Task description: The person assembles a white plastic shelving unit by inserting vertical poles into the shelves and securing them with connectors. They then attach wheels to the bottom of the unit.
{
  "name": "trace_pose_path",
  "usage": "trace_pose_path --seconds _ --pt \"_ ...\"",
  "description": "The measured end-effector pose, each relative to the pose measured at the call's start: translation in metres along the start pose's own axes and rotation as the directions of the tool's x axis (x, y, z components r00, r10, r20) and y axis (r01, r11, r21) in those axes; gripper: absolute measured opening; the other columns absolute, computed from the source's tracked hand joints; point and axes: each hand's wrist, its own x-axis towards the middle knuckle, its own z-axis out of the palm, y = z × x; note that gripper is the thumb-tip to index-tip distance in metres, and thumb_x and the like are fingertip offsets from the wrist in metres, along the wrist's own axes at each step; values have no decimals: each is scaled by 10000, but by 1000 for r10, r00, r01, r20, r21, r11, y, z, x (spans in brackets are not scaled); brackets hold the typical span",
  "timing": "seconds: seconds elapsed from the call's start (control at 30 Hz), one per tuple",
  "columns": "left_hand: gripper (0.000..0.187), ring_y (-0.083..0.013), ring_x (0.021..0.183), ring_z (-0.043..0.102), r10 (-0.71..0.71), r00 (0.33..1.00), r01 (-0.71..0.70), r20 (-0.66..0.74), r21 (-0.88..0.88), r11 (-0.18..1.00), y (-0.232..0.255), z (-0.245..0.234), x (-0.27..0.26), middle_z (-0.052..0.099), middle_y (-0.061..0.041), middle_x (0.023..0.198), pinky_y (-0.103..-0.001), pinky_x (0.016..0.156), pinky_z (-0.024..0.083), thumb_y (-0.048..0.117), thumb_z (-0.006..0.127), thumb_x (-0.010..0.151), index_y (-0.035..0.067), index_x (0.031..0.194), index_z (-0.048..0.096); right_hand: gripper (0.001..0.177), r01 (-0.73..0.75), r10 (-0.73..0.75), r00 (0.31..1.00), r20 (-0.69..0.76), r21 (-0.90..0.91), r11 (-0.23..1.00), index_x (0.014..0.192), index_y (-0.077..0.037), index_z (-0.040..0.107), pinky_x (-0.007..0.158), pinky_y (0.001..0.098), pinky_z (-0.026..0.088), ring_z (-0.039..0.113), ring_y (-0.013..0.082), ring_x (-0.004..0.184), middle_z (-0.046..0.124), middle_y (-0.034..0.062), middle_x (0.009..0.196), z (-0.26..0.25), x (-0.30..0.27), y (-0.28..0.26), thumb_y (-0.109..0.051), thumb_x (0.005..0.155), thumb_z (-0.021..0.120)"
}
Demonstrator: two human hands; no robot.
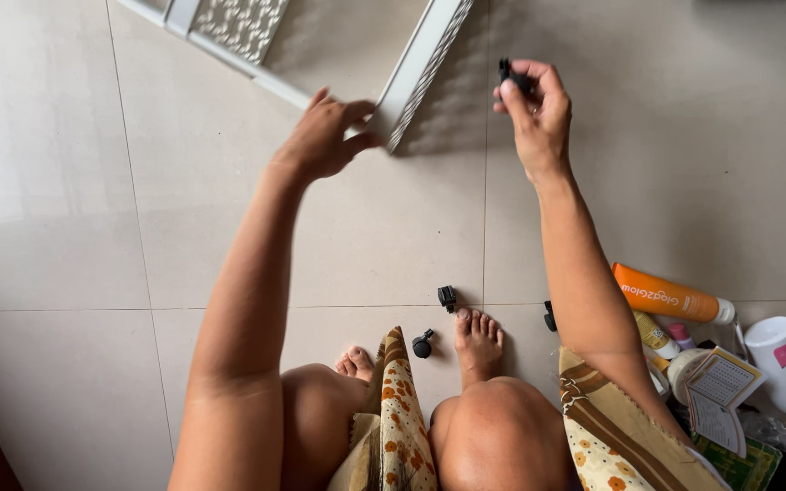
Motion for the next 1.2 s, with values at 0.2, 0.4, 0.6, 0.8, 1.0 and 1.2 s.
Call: trace_pose_path --seconds 0.2,0.4,0.6,0.8,1.0,1.2 --pt "603 -230 1145 686 -521 789 458 325 252 852 -2 -28 -32 747 -30 1182 -424 1054 521 343 886 724 271 1294 701 196 2 -2 1000 -4 -14 1000 1257 1 604 902 289 627 691 112 969 666 56 1112 6 14 14 -67 1077 642" --pt "906 -423 1133 614 -66 988 69 -137 13 998 16 5 -21 664 -266 1194 -500 960 495 243 861 845 60 1548 318 266 80 -81 997 -6 -61 995 1279 -6 557 870 275 606 672 111 923 662 56 1092 26 26 37 -37 1046 681" --pt "704 -371 1061 709 -91 992 93 -89 16 996 9 7 -14 733 -172 1188 -454 918 567 18 762 804 191 1432 496 204 158 -159 987 14 -203 966 1276 -43 613 860 259 595 636 102 933 648 24 1107 25 36 35 -26 1077 658" --pt "791 -290 972 725 -348 931 346 109 38 938 11 -12 -29 738 -127 1005 -419 831 600 -20 824 725 238 1389 480 190 283 -276 958 71 -365 887 1269 -45 635 885 280 605 661 141 1034 646 45 1182 40 24 15 -39 1079 653" --pt "731 -281 934 730 -324 942 322 90 39 946 17 -15 -32 755 -115 935 -442 813 581 -45 800 731 193 1349 491 172 316 -325 943 71 -496 809 1223 -64 652 847 323 603 677 201 1016 632 86 1173 61 14 1 -24 1055 657" --pt "565 -397 992 680 -130 985 151 -116 197 969 17 2 -15 657 -216 1139 -479 840 565 223 824 885 -10 1255 467 166 367 -365 924 118 -550 750 1222 -59 642 827 342 580 668 226 982 633 105 1164 60 18 -1 -24 1061 656"
